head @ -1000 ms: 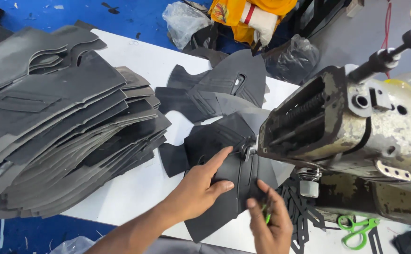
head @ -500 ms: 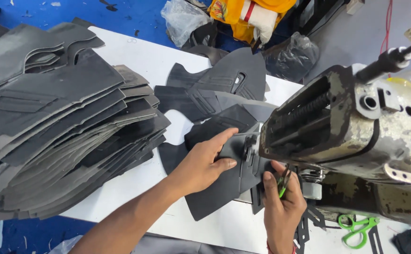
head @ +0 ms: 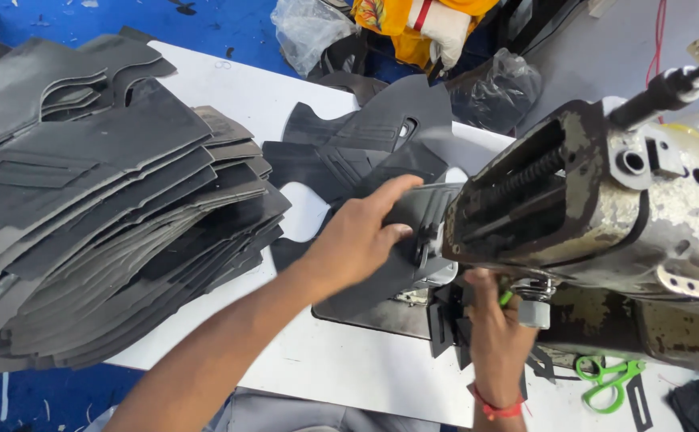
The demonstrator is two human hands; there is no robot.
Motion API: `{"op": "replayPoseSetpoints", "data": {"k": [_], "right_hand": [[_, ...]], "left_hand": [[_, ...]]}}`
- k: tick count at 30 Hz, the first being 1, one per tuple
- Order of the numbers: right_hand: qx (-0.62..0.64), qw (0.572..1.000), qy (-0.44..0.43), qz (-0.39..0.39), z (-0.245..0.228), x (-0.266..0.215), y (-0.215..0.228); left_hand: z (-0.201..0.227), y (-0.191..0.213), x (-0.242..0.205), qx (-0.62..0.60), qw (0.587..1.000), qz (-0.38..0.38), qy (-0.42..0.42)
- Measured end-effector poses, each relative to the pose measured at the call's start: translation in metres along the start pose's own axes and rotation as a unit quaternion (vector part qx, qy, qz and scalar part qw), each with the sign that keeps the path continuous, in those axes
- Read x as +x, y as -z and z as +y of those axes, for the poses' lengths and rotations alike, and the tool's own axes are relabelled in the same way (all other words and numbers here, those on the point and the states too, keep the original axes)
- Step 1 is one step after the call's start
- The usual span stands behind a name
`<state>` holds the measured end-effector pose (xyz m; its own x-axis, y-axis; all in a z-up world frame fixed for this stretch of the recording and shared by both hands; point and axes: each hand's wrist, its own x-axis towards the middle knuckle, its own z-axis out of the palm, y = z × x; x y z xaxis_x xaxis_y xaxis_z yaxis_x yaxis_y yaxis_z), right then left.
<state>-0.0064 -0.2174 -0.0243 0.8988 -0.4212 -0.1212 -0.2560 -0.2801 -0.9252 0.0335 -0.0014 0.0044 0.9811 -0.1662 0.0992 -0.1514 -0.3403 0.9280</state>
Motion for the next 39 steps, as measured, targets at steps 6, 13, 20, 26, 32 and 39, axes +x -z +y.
{"op": "replayPoseSetpoints", "data": {"k": [6, 13, 20, 26, 32, 39], "right_hand": [[-0.054, 0.992, 0.089, -0.077, 0.090, 0.004, 0.042], [-0.398, 0.888, 0.224, -0.047, 0.103, -0.030, 0.015], [-0.485, 0.830, 0.233, -0.148, 0.116, -0.014, 0.016], [-0.475, 0.849, 0.150, -0.175, 0.141, 0.006, 0.047], [-0.208, 0.965, -0.044, -0.152, 0.121, -0.010, 0.052], [-0.109, 0.982, 0.067, -0.137, 0.131, -0.019, 0.056]], "left_hand": [[-0.019, -0.019, -0.017, 0.145, 0.965, 0.115, -0.188], [0.019, 0.034, -0.036, 0.256, 0.950, 0.107, -0.145], [0.072, 0.198, -0.110, 0.429, 0.863, 0.206, -0.170], [-0.116, 0.400, -0.158, 0.585, 0.764, 0.271, -0.021], [-0.141, 0.439, -0.149, 0.574, 0.717, 0.088, 0.384], [-0.112, 0.422, -0.143, 0.584, 0.702, 0.104, 0.395]]}}
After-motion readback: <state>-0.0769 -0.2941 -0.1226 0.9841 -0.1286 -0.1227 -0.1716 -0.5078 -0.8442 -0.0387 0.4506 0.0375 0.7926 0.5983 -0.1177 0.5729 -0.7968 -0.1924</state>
